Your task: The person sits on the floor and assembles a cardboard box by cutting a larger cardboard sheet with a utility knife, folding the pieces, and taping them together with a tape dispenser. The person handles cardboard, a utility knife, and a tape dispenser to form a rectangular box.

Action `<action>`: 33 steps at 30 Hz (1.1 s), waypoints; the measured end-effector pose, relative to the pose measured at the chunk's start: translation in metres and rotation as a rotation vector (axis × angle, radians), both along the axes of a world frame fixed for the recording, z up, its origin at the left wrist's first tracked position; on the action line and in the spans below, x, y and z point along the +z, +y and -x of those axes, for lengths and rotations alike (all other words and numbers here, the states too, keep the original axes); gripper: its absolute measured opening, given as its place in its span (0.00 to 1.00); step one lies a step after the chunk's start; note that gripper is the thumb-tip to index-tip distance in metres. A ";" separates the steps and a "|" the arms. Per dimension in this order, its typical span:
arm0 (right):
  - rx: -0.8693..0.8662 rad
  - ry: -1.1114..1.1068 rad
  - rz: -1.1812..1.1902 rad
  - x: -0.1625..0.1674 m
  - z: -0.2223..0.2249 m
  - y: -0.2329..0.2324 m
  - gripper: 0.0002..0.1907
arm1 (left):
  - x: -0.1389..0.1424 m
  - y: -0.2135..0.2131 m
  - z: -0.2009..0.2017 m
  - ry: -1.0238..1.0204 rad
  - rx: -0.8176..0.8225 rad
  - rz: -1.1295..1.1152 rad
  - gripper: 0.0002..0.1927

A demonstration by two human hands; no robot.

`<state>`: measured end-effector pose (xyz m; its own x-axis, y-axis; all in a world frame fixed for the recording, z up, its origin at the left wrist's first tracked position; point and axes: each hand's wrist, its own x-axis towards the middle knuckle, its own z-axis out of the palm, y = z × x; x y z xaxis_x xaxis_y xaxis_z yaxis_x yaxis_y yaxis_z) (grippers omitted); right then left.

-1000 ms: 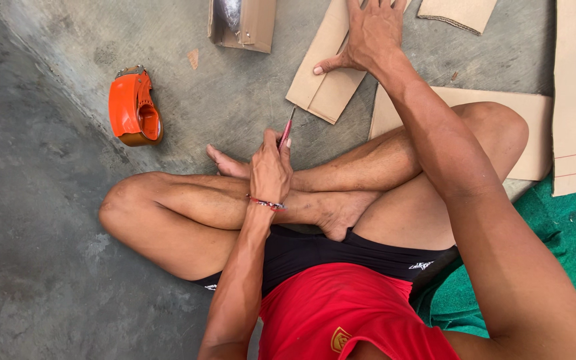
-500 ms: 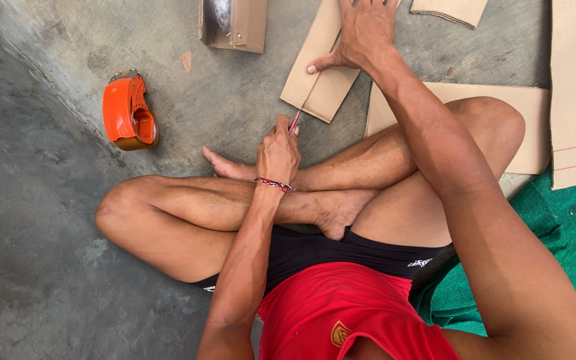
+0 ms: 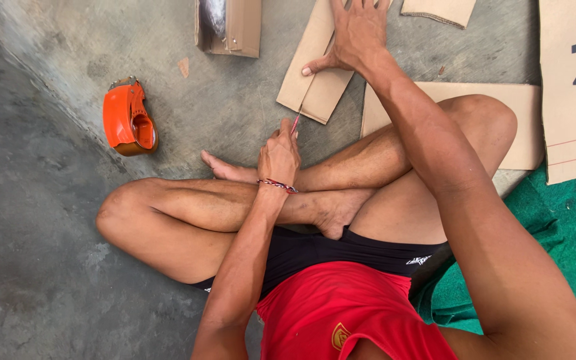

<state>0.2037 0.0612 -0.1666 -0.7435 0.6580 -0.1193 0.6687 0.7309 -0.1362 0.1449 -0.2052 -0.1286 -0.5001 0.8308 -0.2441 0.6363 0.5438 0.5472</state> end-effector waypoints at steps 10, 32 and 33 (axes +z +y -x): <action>-0.095 -0.007 0.095 0.018 -0.007 -0.003 0.91 | 0.073 0.040 0.022 -0.056 0.105 -0.354 0.10; -0.136 0.128 0.070 -0.008 -0.025 0.014 0.64 | 0.008 0.308 0.003 0.209 -0.156 -0.200 0.12; -0.128 0.119 0.054 -0.009 -0.025 0.014 0.63 | 0.008 0.307 0.003 0.229 -0.151 -0.201 0.11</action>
<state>0.2285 0.0750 -0.1758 -0.6650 0.7432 -0.0735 0.7327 0.6303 -0.2567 0.1419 0.1023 -0.1206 -0.3907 0.9198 0.0365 0.8201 0.3298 0.4676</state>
